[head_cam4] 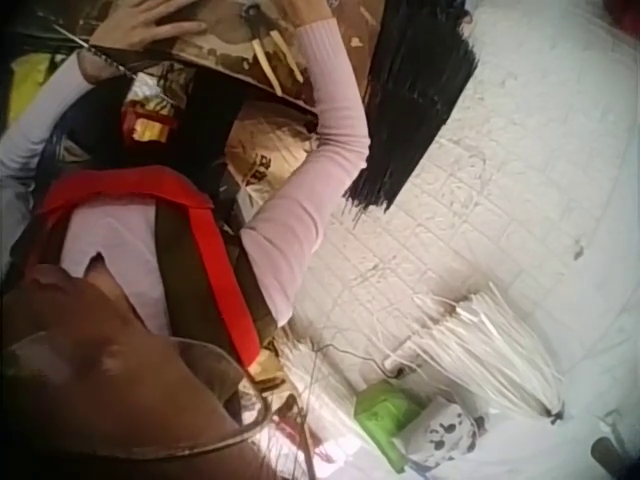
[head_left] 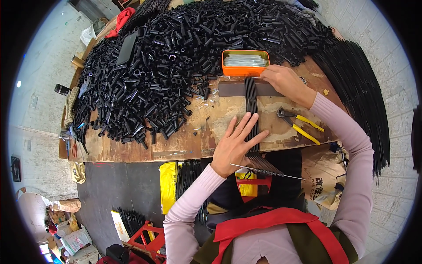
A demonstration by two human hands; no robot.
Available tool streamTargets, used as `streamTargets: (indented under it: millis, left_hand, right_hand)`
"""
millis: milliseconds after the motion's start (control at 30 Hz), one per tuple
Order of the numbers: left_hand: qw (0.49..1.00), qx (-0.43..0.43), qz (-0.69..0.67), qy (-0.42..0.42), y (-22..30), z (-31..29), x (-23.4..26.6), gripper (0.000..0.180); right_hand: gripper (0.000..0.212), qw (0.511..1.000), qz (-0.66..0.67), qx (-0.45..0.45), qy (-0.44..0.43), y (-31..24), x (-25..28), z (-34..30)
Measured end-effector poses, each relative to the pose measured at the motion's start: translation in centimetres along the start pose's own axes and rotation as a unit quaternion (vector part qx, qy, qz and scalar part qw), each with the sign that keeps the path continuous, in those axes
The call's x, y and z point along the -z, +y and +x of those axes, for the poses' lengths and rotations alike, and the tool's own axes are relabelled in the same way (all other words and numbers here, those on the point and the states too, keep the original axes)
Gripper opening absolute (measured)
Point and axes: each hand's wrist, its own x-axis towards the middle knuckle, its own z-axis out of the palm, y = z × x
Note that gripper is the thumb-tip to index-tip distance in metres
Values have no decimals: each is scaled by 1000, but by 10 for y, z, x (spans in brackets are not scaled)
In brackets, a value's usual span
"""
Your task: Trim and organize wire bundles at an assembly station using manual cutters.
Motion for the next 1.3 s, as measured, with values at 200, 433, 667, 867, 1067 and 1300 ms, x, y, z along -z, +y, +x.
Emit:
streamTargets:
  millis: [200,433,667,867,1067,1300]
  left_hand:
    - [1000,1,-9,-2,1,0,-1,89]
    - [1000,14,-12,-2,4,0,1,81]
    - [1000,19,-12,3,3,0,1,72]
    - [999,26,-33,-2,4,0,6,73]
    - [999,19,-33,-1,5,2,6,72]
    - [998,21,-63,9,7,-1,12,71]
  right_hand:
    - [17,1000,22,-15,0,-1,-10,8]
    - [21,998,33,11,56,-9,-9,7]
    - [18,999,5,-17,38,-14,-4,9]
    - [14,990,81,-40,108,-5,-12,60]
    - [10,988,-80,-114,-71,39,-30,94]
    - [9,993,-17,-113,-28,24,-12,86]
